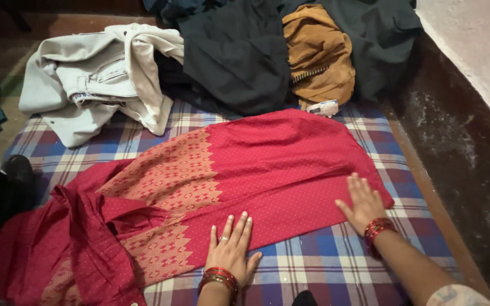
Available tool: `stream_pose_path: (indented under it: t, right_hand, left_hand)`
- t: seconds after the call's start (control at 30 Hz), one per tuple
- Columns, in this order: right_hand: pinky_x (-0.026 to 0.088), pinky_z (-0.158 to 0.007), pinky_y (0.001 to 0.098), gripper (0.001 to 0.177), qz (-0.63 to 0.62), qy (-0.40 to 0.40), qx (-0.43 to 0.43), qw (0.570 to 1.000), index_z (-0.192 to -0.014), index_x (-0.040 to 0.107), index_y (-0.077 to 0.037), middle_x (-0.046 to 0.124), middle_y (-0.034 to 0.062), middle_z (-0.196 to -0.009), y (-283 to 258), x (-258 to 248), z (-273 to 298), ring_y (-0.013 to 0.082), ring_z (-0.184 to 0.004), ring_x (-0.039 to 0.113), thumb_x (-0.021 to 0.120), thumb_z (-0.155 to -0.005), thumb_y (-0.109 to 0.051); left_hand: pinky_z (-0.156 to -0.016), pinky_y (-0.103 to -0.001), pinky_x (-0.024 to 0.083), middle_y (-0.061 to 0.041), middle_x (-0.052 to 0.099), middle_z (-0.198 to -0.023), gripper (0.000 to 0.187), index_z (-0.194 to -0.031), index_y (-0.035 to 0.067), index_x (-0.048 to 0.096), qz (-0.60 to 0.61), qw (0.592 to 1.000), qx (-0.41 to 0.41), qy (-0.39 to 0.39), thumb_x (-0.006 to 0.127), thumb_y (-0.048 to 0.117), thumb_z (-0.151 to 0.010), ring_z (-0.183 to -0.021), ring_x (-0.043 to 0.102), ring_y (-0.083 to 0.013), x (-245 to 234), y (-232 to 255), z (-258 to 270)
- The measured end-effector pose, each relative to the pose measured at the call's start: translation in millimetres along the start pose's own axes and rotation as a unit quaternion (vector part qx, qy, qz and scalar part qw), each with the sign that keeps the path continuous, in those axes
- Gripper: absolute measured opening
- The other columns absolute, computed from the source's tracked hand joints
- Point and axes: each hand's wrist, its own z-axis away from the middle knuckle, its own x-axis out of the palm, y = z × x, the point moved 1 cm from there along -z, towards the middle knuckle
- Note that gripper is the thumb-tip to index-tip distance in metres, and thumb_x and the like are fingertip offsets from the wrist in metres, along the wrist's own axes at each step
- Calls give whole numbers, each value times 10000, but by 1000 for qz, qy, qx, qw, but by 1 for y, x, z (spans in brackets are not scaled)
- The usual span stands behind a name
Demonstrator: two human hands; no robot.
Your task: The person picks up a red patterned shirt from a pile of clothes, spreads it flat on a mattress, and folds it into a compact rectangular shape by bringing in the sleeves and sides.
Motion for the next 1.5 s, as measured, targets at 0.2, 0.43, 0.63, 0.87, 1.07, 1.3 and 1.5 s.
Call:
stream_pose_path:
  t: [0.2,0.43,0.63,0.87,1.07,1.3,1.5]
  right_hand:
    - [230,-1200,517,894,-21,55,-122,991,-1583,243,-108,165,110,-1679,-16,45,24,314,-1549,155,484,-893,-623]
    - [220,-1169,589,827,-34,1,16,999,-1584,241,-186,153,98,-1687,4,9,27,315,-1535,167,597,-925,-535]
    - [334,-1184,473,862,114,-74,-107,985,-1573,270,-339,213,66,-1677,-44,-22,47,259,-1500,322,651,-801,-296]
    - [600,-895,399,684,212,-87,-110,967,-1575,307,-329,481,54,-1512,-40,-46,20,237,-1167,666,424,-945,-91]
    - [636,-771,404,561,292,-68,-151,942,-1539,391,-267,646,68,-1307,1,-40,41,232,-967,753,424,-995,-135]
    - [629,-810,396,582,270,-150,-72,949,-1572,353,-130,703,126,-1187,8,-44,99,252,-1036,726,474,-1005,-189]
    - [584,-981,440,1162,225,-289,-8,931,-1675,166,-85,648,154,-1385,-13,-39,126,287,-1256,654,829,-745,-295]
  left_hand:
    - [-1222,-583,77,0,96,-1687,799,-1596,177,168,-7,1000,-11,-7,517,509,-959,-1543,95,-262,10,-4,-5]
    - [-1212,-493,223,17,251,-1669,608,-1565,211,331,-47,996,43,62,411,117,-970,-1525,265,-222,48,-75,0]
    - [-1148,-487,359,0,281,-1658,602,-1535,195,375,-98,992,-13,77,432,86,-945,-1497,302,-270,45,-131,15]
    - [-1112,-421,448,-62,372,-1609,535,-1522,158,417,-96,995,-13,33,425,109,-990,-1448,414,-312,15,-136,17]
    - [-1075,-444,461,-82,409,-1568,548,-1495,155,425,-86,995,16,37,449,92,-952,-1440,401,-329,24,-117,31]
    - [-1075,-450,481,-69,422,-1577,517,-1502,178,438,-110,993,28,30,450,116,-990,-1436,431,-327,41,-87,79]
    - [-1214,-579,205,-19,152,-1690,729,-1611,238,225,-95,982,-81,-139,580,166,-979,-1535,198,-297,-19,-37,117]
